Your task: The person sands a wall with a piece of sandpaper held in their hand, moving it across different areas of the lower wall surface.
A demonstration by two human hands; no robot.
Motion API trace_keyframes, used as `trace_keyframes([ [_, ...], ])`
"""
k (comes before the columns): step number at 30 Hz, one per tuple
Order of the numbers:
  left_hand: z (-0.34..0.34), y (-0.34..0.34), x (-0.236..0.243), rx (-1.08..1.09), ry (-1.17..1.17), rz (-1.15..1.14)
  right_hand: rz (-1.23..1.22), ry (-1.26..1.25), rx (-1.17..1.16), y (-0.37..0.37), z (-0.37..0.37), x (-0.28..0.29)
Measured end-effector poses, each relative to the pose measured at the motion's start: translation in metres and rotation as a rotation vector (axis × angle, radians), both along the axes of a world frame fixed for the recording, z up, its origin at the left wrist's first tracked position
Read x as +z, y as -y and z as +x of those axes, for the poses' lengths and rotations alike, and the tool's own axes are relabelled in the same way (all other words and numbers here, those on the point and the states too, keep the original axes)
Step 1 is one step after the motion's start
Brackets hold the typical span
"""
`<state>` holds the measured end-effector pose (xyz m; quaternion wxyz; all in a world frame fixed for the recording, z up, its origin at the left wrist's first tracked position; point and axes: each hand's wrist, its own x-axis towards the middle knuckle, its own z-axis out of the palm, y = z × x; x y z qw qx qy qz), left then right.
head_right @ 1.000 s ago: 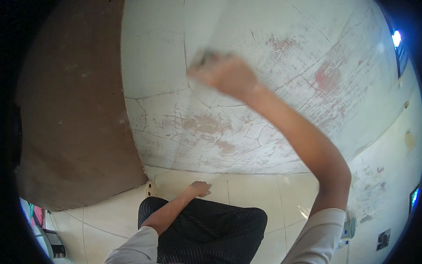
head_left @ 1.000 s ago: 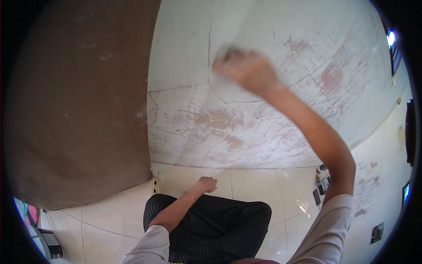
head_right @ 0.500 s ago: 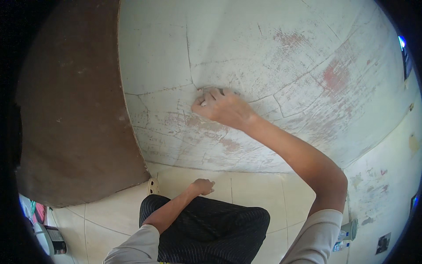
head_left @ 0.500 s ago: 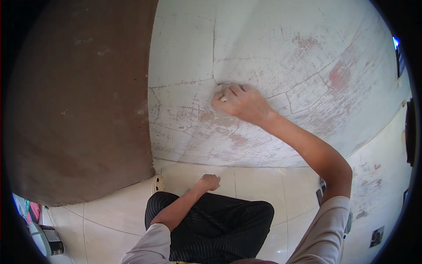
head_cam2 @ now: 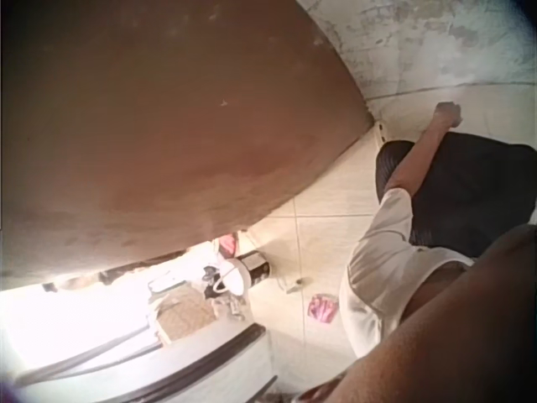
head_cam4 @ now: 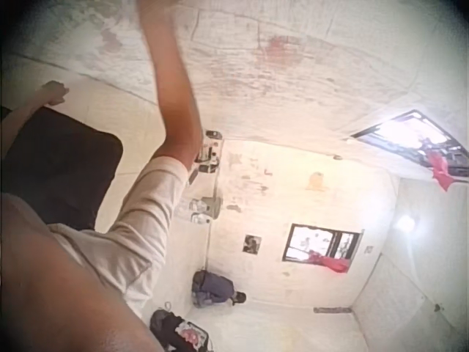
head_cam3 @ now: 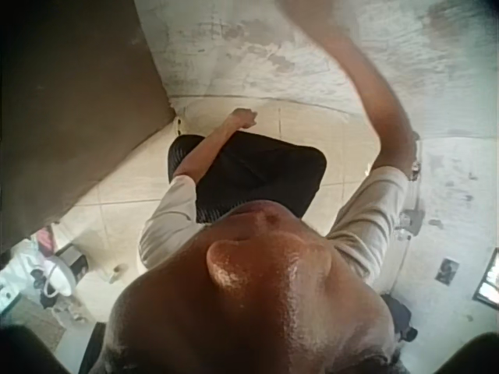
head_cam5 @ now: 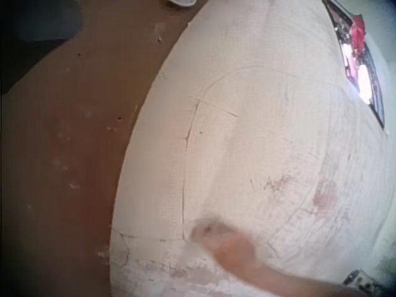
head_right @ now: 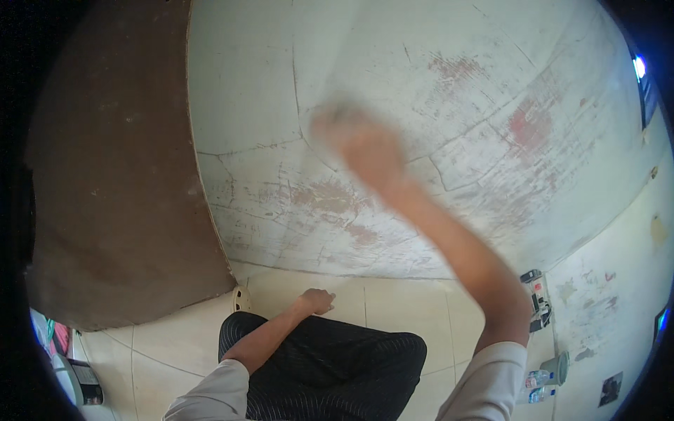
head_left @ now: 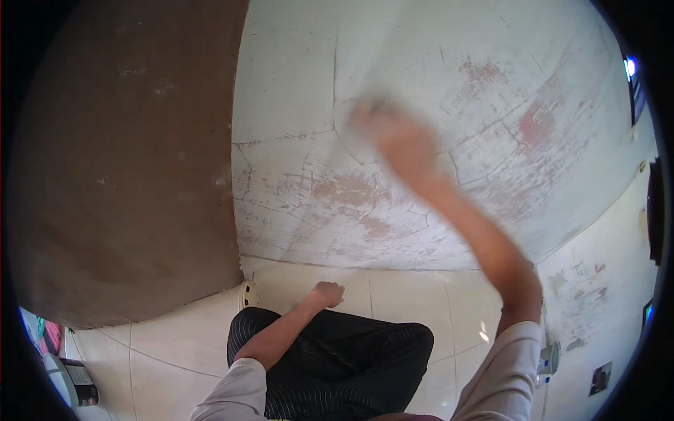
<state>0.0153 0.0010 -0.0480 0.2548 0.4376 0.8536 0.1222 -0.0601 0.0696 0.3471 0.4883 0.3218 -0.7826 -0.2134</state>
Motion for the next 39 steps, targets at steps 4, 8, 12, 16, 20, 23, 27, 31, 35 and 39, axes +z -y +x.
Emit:
trace_keyframes([
  [4,0.004,0.004,0.003,0.004,0.004,-0.021,-0.137,0.498,-0.031,-0.039,0.059,-0.160],
  [8,0.012,0.009,0.001,-0.030,-0.015,-0.021,-0.930,0.618,-0.102,-0.058,0.119,-0.263],
  [12,0.014,0.012,0.010,-0.030,-0.006,0.012,-1.594,0.799,-0.207,-0.055,0.173,-0.354],
  [16,0.027,0.011,0.016,-0.006,0.026,0.043,-1.476,0.786,-0.265,-0.074,0.183,-0.410],
  [20,0.033,0.013,0.010,0.080,0.184,0.287,-1.572,0.833,-0.162,-0.072,0.164,-0.383],
  [23,0.039,0.009,-0.007,0.143,0.156,0.282,-1.657,0.875,-0.186,-0.082,0.156,-0.391],
  [27,0.056,0.001,0.014,0.303,0.214,0.445,-1.817,1.055,-0.169,-0.088,0.157,-0.410],
  [31,0.053,0.000,0.013,0.350,0.164,0.514,-2.000,1.180,-0.099,-0.090,0.155,-0.420],
  [35,0.045,0.007,0.003,0.481,0.152,0.716,-2.251,1.231,0.110,-0.082,0.156,-0.399],
  [39,0.038,0.003,0.011,0.660,0.590,0.668,-2.035,1.112,-0.097,-0.088,0.162,-0.399],
])
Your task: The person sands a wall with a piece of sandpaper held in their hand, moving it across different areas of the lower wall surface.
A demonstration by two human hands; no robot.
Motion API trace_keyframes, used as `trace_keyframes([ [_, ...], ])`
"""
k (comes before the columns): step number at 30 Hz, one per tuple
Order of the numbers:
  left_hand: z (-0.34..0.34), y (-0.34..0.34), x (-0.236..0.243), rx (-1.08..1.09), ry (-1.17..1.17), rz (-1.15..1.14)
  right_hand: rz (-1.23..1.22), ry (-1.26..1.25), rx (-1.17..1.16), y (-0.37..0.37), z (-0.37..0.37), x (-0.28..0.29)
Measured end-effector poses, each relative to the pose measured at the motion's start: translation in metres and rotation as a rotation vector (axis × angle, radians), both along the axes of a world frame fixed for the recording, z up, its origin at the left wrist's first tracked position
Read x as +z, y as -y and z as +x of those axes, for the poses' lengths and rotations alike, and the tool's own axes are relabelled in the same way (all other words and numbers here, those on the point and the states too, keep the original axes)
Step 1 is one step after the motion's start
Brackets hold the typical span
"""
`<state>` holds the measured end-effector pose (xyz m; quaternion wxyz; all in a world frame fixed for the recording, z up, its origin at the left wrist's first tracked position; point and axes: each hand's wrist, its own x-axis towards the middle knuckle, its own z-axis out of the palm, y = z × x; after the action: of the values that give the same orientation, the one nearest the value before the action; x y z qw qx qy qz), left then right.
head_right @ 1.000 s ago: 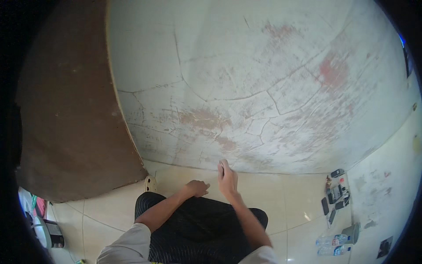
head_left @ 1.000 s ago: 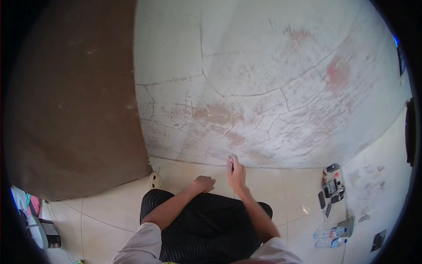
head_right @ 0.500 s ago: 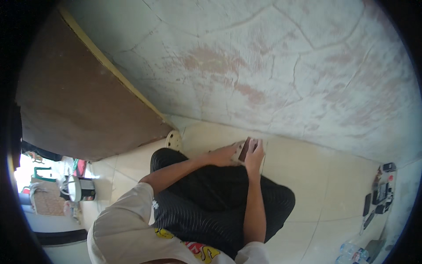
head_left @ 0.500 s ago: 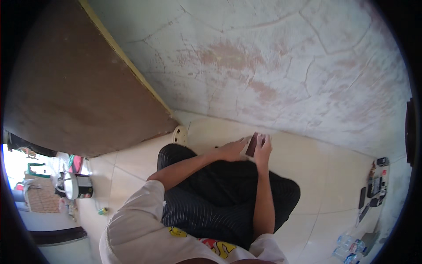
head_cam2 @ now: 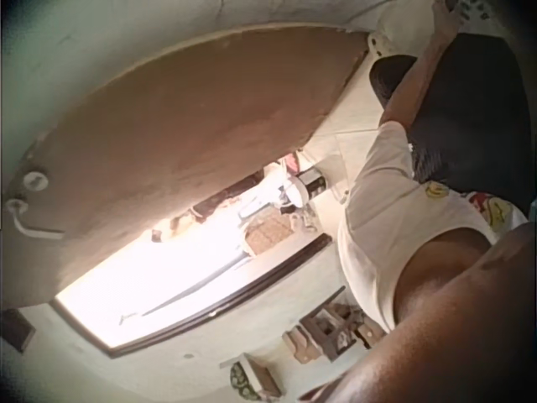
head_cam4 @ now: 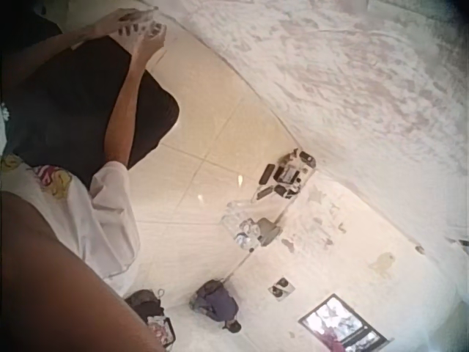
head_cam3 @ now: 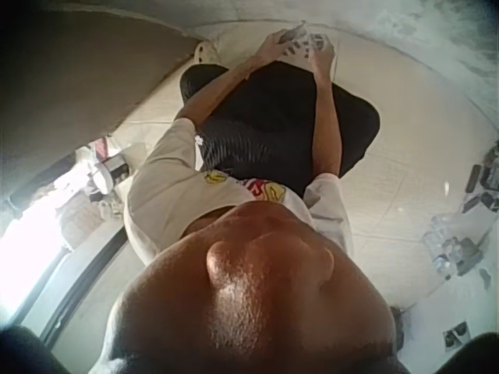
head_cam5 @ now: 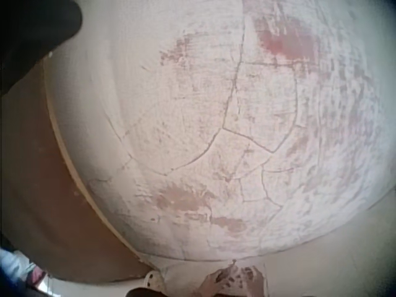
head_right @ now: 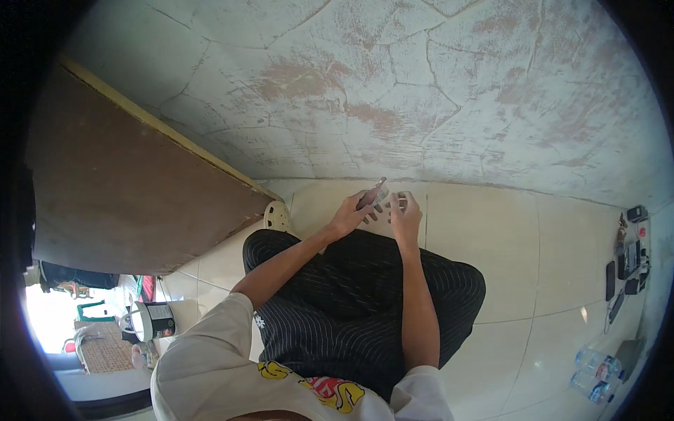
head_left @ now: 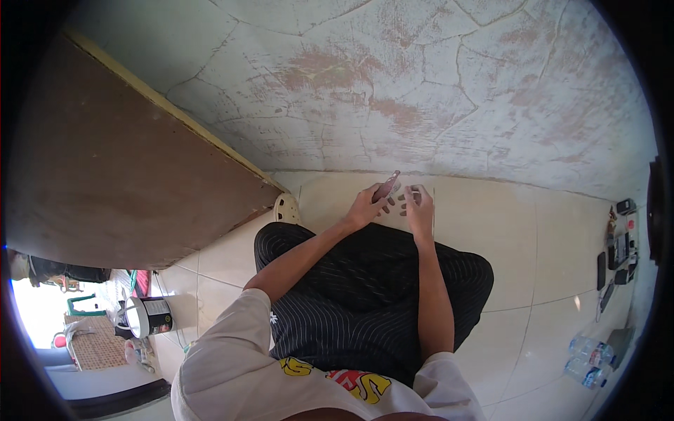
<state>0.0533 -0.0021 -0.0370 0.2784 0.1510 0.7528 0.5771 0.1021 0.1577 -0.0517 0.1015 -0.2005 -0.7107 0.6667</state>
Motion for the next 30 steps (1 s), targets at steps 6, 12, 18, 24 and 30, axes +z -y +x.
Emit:
trace_keyframes([
  [6,-0.005,-0.001,-0.018,-0.069,0.120,0.080,0.001,0.184,0.051,0.005,-0.004,-0.002],
  [12,0.014,-0.011,0.000,0.033,-0.546,-0.244,0.290,0.188,-0.106,-0.012,-0.003,-0.034],
  [18,0.024,-0.022,0.003,-0.302,-0.987,-0.251,0.263,0.093,-0.068,-0.018,-0.005,-0.054],
  [24,0.011,-0.018,-0.014,-0.313,-1.139,-0.496,-0.161,0.164,0.071,-0.007,-0.007,-0.011],
  [30,-0.003,0.001,-0.018,-0.243,-0.946,-0.234,-0.273,0.072,0.072,0.004,-0.017,-0.013],
])
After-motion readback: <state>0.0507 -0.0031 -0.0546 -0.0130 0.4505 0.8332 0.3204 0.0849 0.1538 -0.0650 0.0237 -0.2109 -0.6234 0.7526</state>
